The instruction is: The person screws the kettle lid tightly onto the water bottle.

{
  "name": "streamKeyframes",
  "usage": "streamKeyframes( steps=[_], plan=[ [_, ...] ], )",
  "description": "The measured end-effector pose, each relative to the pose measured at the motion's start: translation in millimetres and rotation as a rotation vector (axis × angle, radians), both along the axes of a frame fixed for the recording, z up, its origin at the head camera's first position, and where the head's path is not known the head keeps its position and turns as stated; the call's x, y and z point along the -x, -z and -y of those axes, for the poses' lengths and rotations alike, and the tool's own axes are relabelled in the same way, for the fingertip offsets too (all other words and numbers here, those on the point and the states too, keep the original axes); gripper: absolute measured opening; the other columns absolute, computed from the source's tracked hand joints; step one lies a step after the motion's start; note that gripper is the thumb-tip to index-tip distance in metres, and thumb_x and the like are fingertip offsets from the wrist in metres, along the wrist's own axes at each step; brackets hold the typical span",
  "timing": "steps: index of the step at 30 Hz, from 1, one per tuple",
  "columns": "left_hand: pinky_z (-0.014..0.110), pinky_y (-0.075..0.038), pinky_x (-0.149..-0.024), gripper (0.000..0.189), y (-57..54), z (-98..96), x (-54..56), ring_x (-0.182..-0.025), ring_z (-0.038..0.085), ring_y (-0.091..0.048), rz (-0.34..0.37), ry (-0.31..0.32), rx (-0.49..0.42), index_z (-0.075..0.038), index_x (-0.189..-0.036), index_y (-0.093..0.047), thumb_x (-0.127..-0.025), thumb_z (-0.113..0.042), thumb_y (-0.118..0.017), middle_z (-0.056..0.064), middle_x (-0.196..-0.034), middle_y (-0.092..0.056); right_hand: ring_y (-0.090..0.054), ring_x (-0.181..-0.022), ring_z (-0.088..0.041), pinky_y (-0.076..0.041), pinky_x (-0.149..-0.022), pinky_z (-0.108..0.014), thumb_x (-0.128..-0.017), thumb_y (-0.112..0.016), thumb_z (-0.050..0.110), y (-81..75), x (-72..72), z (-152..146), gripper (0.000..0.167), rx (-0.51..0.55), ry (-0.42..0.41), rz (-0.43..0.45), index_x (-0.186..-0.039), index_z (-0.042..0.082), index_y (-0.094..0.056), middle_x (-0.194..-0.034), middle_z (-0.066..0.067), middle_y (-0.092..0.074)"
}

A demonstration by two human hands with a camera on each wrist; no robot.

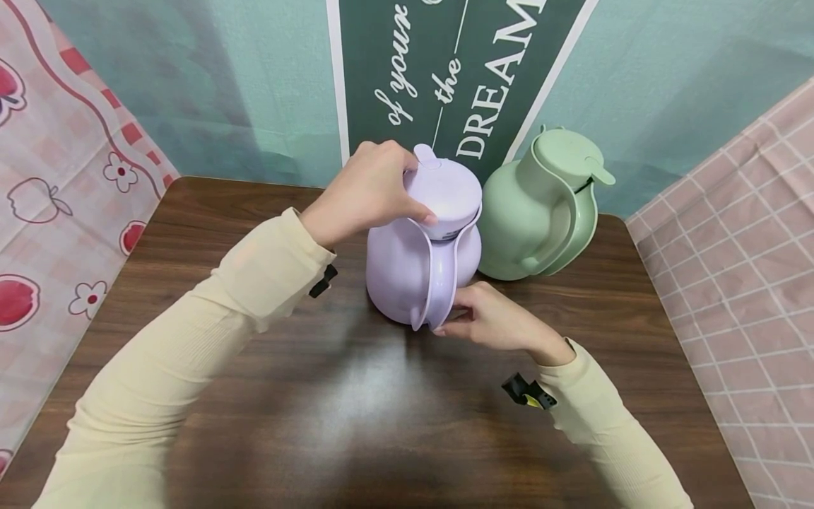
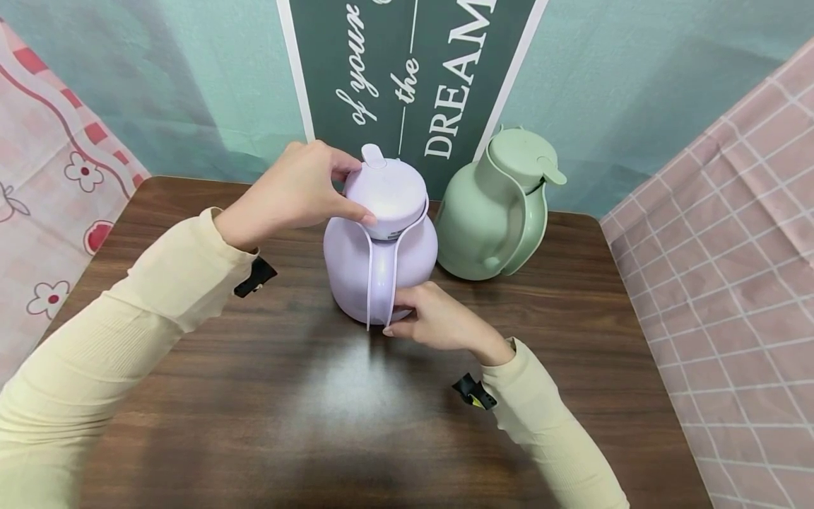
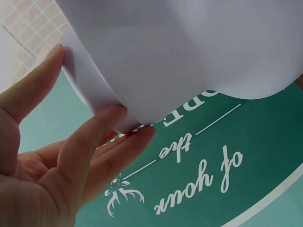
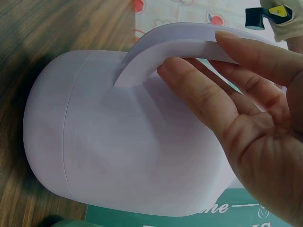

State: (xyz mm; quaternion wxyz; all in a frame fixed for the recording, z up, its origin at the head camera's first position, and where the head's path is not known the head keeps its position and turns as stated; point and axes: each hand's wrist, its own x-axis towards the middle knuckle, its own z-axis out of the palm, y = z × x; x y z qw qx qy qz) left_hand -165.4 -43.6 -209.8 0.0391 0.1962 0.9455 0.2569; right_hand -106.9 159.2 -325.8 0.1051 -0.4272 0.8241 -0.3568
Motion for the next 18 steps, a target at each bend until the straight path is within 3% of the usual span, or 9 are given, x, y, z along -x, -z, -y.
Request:
streamKeyframes(
  steps=[9, 18],
  plan=[
    [0.024, -0.028, -0.052, 0.042, -6.2, -5.0, -1.7, -0.063, 0.017, -0.035, 0.045, -0.029, 0.038, -0.008, -0.063, -0.045, -0.068, -0.031, -0.08, 0.001, -0.062, -0.033, -0.055, -0.074, -0.006, -0.045, -0.07, -0.025, -0.077, -0.072, 0.007, -0.6, 0.1, -0.1, 0.012, 0.0, 0.003, 0.009, -0.088, 0.009, -0.067, -0.08, 0.008, -0.064],
    [0.026, -0.032, -0.057, 0.034, -5.9, -2.9, 2.7, -0.071, 0.019, -0.04, 0.047, -0.007, 0.045, -0.006, -0.068, -0.054, -0.069, -0.028, -0.079, 0.003, -0.067, -0.043, -0.055, -0.073, -0.005, -0.045, -0.069, -0.024, -0.077, -0.072, 0.006, -0.7, 0.1, -0.5, 0.012, 0.006, 0.001, -0.002, -0.087, 0.007, -0.067, -0.079, 0.01, -0.063]
  ],
)
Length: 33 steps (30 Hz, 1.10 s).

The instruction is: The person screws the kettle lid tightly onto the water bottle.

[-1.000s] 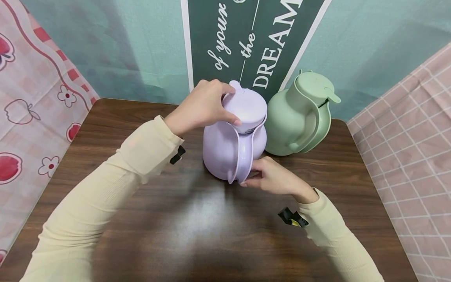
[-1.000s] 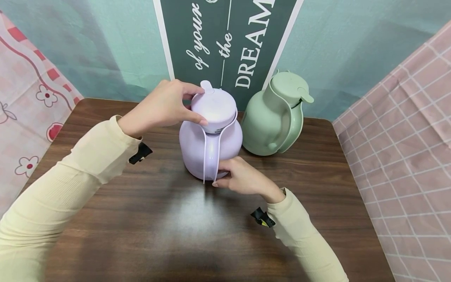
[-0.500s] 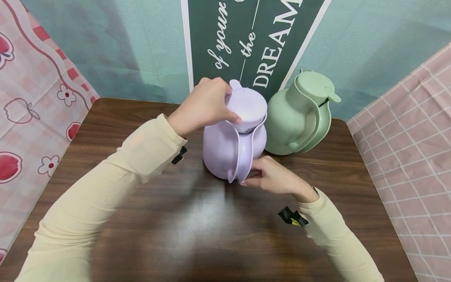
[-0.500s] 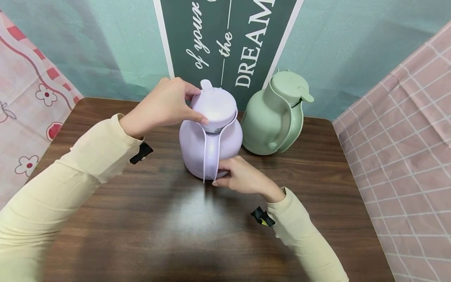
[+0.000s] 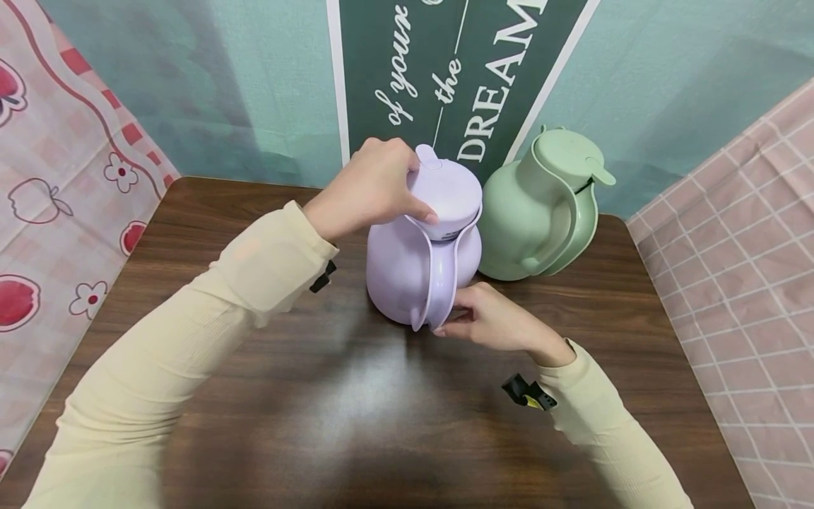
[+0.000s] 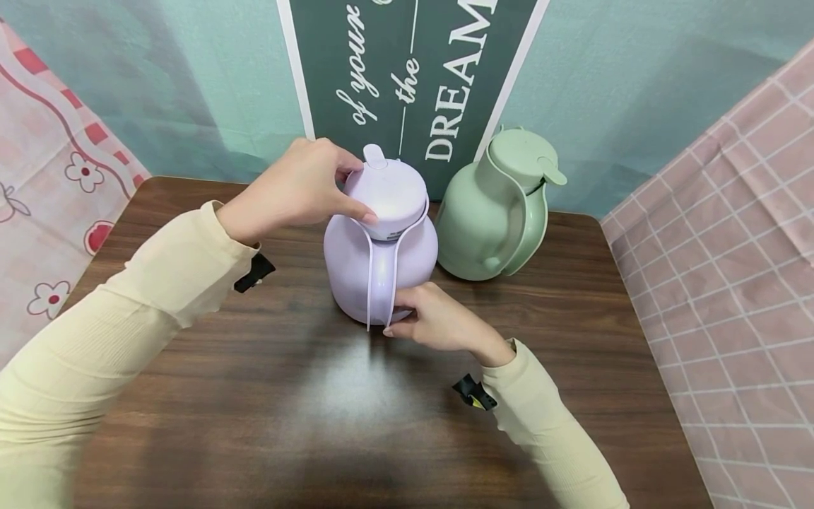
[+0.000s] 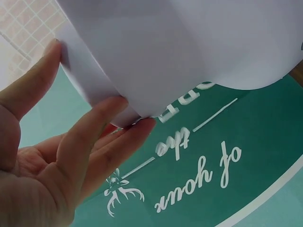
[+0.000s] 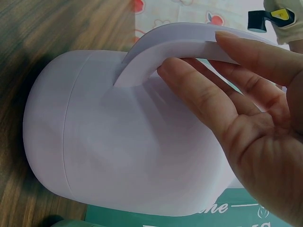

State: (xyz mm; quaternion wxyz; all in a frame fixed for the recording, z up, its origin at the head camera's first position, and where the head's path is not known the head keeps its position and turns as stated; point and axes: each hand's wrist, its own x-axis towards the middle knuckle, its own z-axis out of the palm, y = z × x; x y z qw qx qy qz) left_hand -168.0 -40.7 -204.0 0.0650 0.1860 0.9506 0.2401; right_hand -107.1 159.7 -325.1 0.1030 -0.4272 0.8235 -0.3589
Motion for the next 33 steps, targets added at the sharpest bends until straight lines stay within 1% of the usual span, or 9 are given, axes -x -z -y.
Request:
streamKeyframes(
  steps=[2, 6, 8, 11, 15, 19, 24, 29, 33],
  plan=[
    [0.026, -0.032, -0.057, 0.032, 0.4, 0.7, 2.4, -0.071, 0.02, -0.04, -0.005, 0.01, -0.003, -0.006, -0.068, -0.055, -0.07, -0.027, -0.079, 0.003, -0.066, -0.044, -0.055, -0.073, -0.005, -0.045, -0.069, -0.024, -0.077, -0.072, 0.007, 0.1, 1.3, -1, 0.012, 0.0, 0.0, -0.003, -0.087, 0.008, -0.067, -0.079, 0.01, -0.063],
    [0.026, -0.03, -0.057, 0.035, 0.7, 1.9, 6.7, -0.068, 0.019, -0.037, -0.01, 0.029, 0.0, -0.006, -0.063, -0.048, -0.071, -0.024, -0.078, 0.003, -0.064, -0.039, -0.055, -0.073, -0.004, -0.045, -0.069, -0.024, -0.077, -0.072, 0.007, -0.3, 4.0, -1, 0.012, -0.001, -0.002, 0.001, -0.087, 0.009, -0.067, -0.079, 0.011, -0.062],
    [0.026, -0.029, -0.057, 0.035, 0.5, 2.1, 8.2, -0.069, 0.019, -0.037, -0.002, 0.035, 0.008, -0.006, -0.064, -0.047, -0.072, -0.024, -0.077, 0.003, -0.065, -0.038, -0.055, -0.073, -0.004, -0.045, -0.069, -0.024, -0.077, -0.072, 0.008, 0.2, 5.8, -2, 0.012, -0.003, -0.004, 0.0, -0.087, 0.009, -0.066, -0.079, 0.011, -0.062],
    [0.028, -0.032, -0.06, 0.029, -0.1, 1.4, 9.5, -0.075, 0.021, -0.04, 0.012, 0.036, 0.024, -0.005, -0.075, -0.056, -0.074, -0.025, -0.076, 0.004, -0.074, -0.046, -0.055, -0.073, -0.004, -0.045, -0.069, -0.024, -0.077, -0.072, 0.008, 0.3, 8.2, -3, 0.011, -0.005, -0.008, 0.005, -0.087, 0.009, -0.066, -0.078, 0.011, -0.062],
    [0.029, -0.036, -0.064, 0.039, 1.2, -1.3, 9.5, -0.082, 0.023, -0.046, 0.025, 0.032, 0.032, -0.004, -0.092, -0.062, -0.071, -0.033, -0.077, 0.006, -0.085, -0.056, -0.055, -0.073, -0.005, -0.045, -0.069, -0.024, -0.077, -0.072, 0.008, 0.7, 11.0, -4, 0.012, -0.005, -0.012, 0.01, -0.088, 0.009, -0.067, -0.079, 0.011, -0.063],
    [0.031, -0.04, -0.067, 0.047, 4.4, -5.3, 8.8, -0.081, 0.023, -0.049, 0.008, 0.011, 0.029, -0.005, -0.094, -0.06, -0.067, -0.038, -0.079, 0.006, -0.085, -0.057, -0.055, -0.073, -0.005, -0.044, -0.069, -0.025, -0.077, -0.072, 0.007, 1.6, 14.0, -6, 0.011, -0.004, -0.015, 0.013, -0.088, 0.008, -0.067, -0.079, 0.01, -0.063],
    [0.034, -0.041, -0.072, 0.051, 6.5, -7.3, 10.7, -0.085, 0.024, -0.05, -0.029, 0.001, 0.021, -0.004, -0.101, -0.06, -0.066, -0.034, -0.081, 0.006, -0.091, -0.058, -0.054, -0.072, -0.006, -0.044, -0.069, -0.025, -0.078, -0.071, 0.007, 1.3, 17.2, -7, 0.011, -0.001, -0.018, 0.017, -0.087, 0.008, -0.066, -0.078, 0.01, -0.062],
    [0.033, -0.041, -0.075, 0.055, 5.2, -6.4, 15.3, -0.089, 0.024, -0.05, -0.021, 0.008, 0.005, -0.004, -0.109, -0.06, -0.066, -0.031, -0.081, 0.007, -0.099, -0.06, -0.054, -0.072, -0.005, -0.044, -0.068, -0.024, -0.077, -0.072, 0.007, 1.3, 21.2, -9, 0.011, 0.001, -0.024, 0.017, -0.087, 0.009, -0.066, -0.077, 0.01, -0.062],
    [0.033, -0.041, -0.075, 0.049, 4.3, -5.7, 19.6, -0.088, 0.025, -0.049, -0.011, 0.016, 0.011, -0.003, -0.103, -0.06, -0.067, -0.029, -0.081, 0.007, -0.098, -0.059, -0.054, -0.072, -0.004, -0.044, -0.068, -0.024, -0.077, -0.071, 0.006, 1.5, 24.7, -10, 0.013, 0.008, -0.034, 0.017, -0.088, 0.01, -0.067, -0.077, 0.01, -0.062]
  ],
)
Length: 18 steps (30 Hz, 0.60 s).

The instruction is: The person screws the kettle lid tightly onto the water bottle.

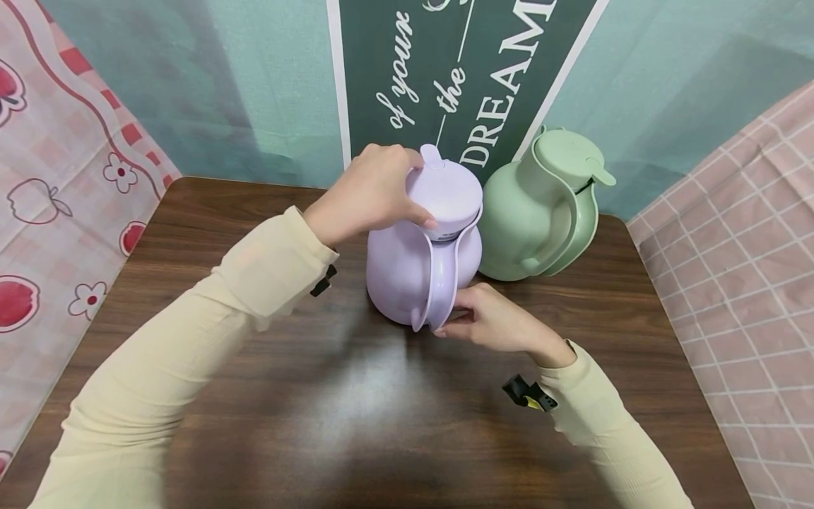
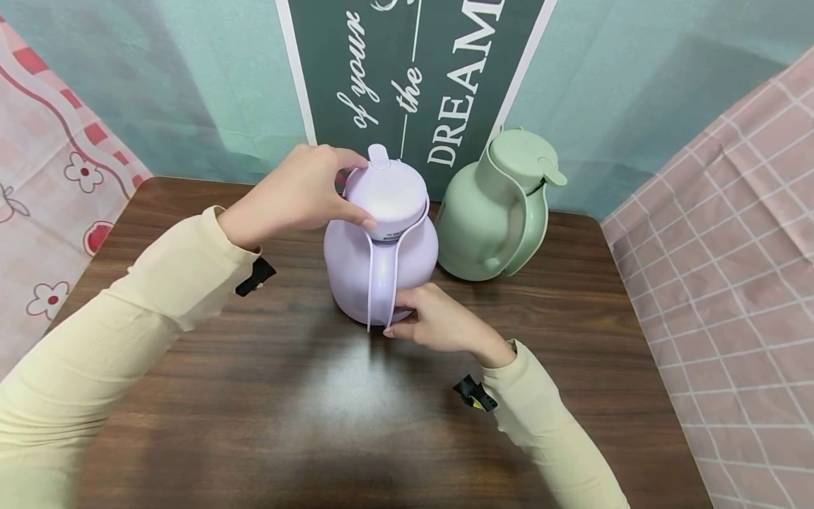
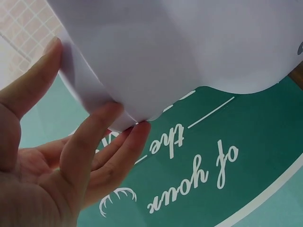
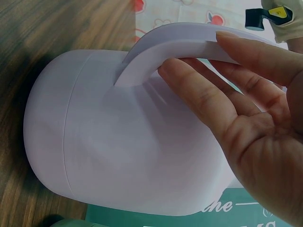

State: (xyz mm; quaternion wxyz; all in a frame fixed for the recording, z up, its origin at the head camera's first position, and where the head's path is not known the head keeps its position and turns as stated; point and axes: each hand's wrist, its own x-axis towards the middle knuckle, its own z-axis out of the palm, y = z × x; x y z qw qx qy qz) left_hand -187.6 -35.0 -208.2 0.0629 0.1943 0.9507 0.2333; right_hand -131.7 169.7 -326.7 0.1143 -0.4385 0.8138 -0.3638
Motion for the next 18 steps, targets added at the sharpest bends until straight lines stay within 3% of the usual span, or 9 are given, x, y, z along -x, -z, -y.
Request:
streamKeyframes(
  steps=[9, 14, 18],
  plan=[
    [0.035, -0.04, -0.081, 0.061, 0.9, 0.1, -1.7, -0.102, 0.029, -0.048, 0.021, 0.017, 0.028, -0.005, -0.12, -0.055, -0.07, -0.032, -0.078, 0.008, -0.115, -0.058, -0.055, -0.073, -0.006, -0.045, -0.07, -0.025, -0.078, -0.07, 0.006, 2.1, -2.2, 0.7, 0.011, 0.0, 0.0, -0.001, -0.089, 0.008, -0.067, -0.08, 0.009, -0.063],
    [0.036, -0.041, -0.08, 0.067, 2.2, -2.6, -6.3, -0.098, 0.027, -0.05, -0.028, -0.022, 0.023, -0.004, -0.118, -0.055, -0.067, -0.04, -0.079, 0.008, -0.107, -0.06, -0.055, -0.074, -0.007, -0.044, -0.07, -0.025, -0.078, -0.071, 0.007, 1.1, -2.7, 1.4, 0.011, -0.003, 0.003, 0.003, -0.088, 0.009, -0.067, -0.079, 0.009, -0.063],
    [0.036, -0.042, -0.074, 0.06, 3.2, -5.1, -9.0, -0.088, 0.024, -0.051, -0.073, -0.034, 0.022, -0.002, -0.106, -0.058, -0.066, -0.041, -0.08, 0.009, -0.094, -0.059, -0.055, -0.074, -0.006, -0.044, -0.07, -0.025, -0.077, -0.072, 0.007, 0.3, -2.6, 2.1, 0.012, -0.004, 0.004, -0.001, -0.088, 0.008, -0.067, -0.079, 0.009, -0.063]
  ],
)
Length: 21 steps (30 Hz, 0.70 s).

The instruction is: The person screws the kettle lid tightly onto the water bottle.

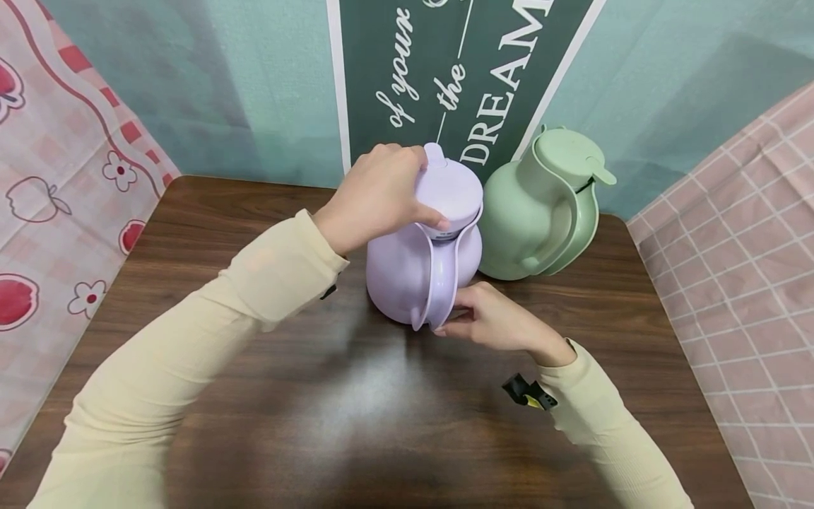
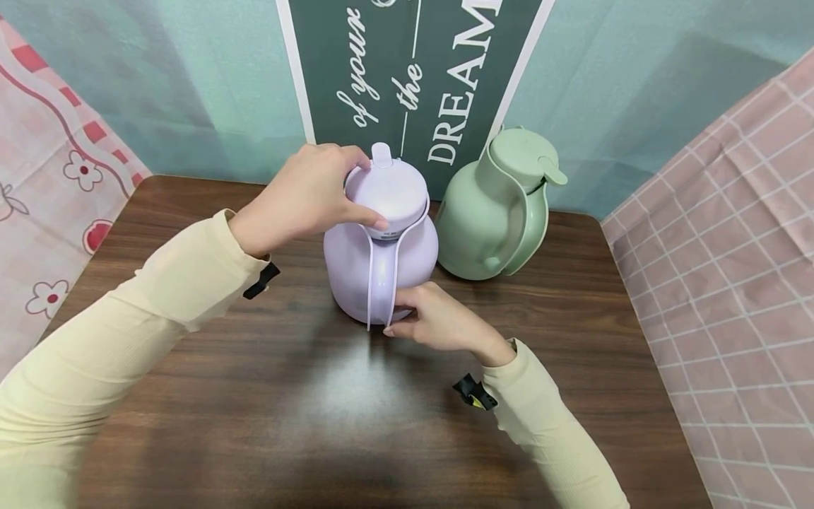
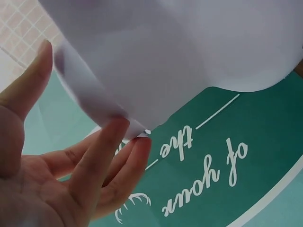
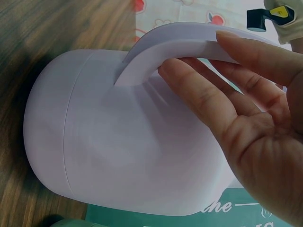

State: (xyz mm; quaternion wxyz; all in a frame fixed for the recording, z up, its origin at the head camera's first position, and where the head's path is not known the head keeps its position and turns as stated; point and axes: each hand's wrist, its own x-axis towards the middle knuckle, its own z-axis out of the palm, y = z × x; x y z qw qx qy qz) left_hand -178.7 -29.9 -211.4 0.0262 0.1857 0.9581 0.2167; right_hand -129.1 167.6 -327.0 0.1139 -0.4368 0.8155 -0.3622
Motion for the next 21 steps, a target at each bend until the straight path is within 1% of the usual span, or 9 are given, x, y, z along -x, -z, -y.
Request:
streamKeyframes(
  steps=[2, 4, 8, 11, 13, 16, 21],
  plan=[
    [0.035, -0.042, -0.073, 0.057, 0.1, -0.9, 0.4, -0.086, 0.024, -0.051, -0.001, 0.004, 0.003, -0.002, -0.104, -0.058, -0.066, -0.039, -0.08, 0.008, -0.092, -0.058, -0.055, -0.074, -0.006, -0.045, -0.07, -0.025, -0.077, -0.072, 0.006, 0.1, 0.2, 0, 0.012, 0.002, -0.003, 0.0, -0.088, 0.008, -0.067, -0.08, 0.009, -0.064],
    [0.035, -0.042, -0.075, 0.056, -0.5, -1.0, 1.4, -0.088, 0.024, -0.051, 0.007, 0.013, 0.002, -0.003, -0.106, -0.058, -0.067, -0.037, -0.08, 0.008, -0.095, -0.059, -0.055, -0.075, -0.006, -0.045, -0.07, -0.025, -0.077, -0.072, 0.006, 0.3, 0.6, 0, 0.013, 0.004, -0.005, 0.0, -0.089, 0.008, -0.067, -0.08, 0.008, -0.064],
    [0.035, -0.041, -0.079, 0.061, -2.2, 0.6, 6.3, -0.097, 0.026, -0.05, 0.049, 0.035, 0.012, -0.004, -0.117, -0.057, -0.068, -0.035, -0.079, 0.008, -0.109, -0.059, -0.055, -0.074, -0.006, -0.045, -0.07, -0.025, -0.077, -0.072, 0.006, 0.5, 1.1, 0, 0.014, 0.007, -0.008, 0.003, -0.09, 0.007, -0.067, -0.08, 0.008, -0.064],
    [0.036, -0.039, -0.084, 0.066, -4.1, 2.0, 9.1, -0.105, 0.028, -0.047, 0.085, 0.043, 0.027, -0.005, -0.124, -0.054, -0.07, -0.035, -0.078, 0.008, -0.12, -0.056, -0.056, -0.074, -0.006, -0.045, -0.069, -0.025, -0.077, -0.072, 0.006, 0.3, 1.4, -1, 0.014, 0.005, -0.009, 0.002, -0.09, 0.008, -0.067, -0.08, 0.008, -0.064],
    [0.037, -0.038, -0.087, 0.067, -5.5, 2.7, 10.3, -0.11, 0.029, -0.044, 0.104, 0.047, 0.032, -0.006, -0.127, -0.053, -0.071, -0.033, -0.078, 0.008, -0.124, -0.054, -0.056, -0.074, -0.006, -0.045, -0.069, -0.025, -0.077, -0.072, 0.006, 0.4, 1.7, -1, 0.013, 0.004, -0.009, 0.001, -0.089, 0.008, -0.067, -0.08, 0.008, -0.064],
    [0.036, -0.036, -0.091, 0.067, -7.9, 4.1, 12.5, -0.114, 0.03, -0.041, 0.138, 0.06, 0.041, -0.007, -0.129, -0.051, -0.072, -0.031, -0.077, 0.008, -0.128, -0.051, -0.056, -0.074, -0.006, -0.045, -0.069, -0.025, -0.077, -0.072, 0.006, 0.0, 1.8, -1, 0.013, 0.002, -0.007, 0.003, -0.089, 0.007, -0.067, -0.08, 0.008, -0.064],
    [0.035, -0.035, -0.093, 0.069, -9.7, 5.5, 15.6, -0.117, 0.028, -0.038, 0.193, 0.08, 0.041, -0.008, -0.132, -0.048, -0.073, -0.028, -0.077, 0.006, -0.13, -0.049, -0.056, -0.073, -0.006, -0.045, -0.069, -0.025, -0.077, -0.072, 0.006, 0.1, 1.5, -1, 0.011, -0.002, -0.006, 0.0, -0.087, 0.007, -0.067, -0.079, 0.008, -0.064]
  ],
)
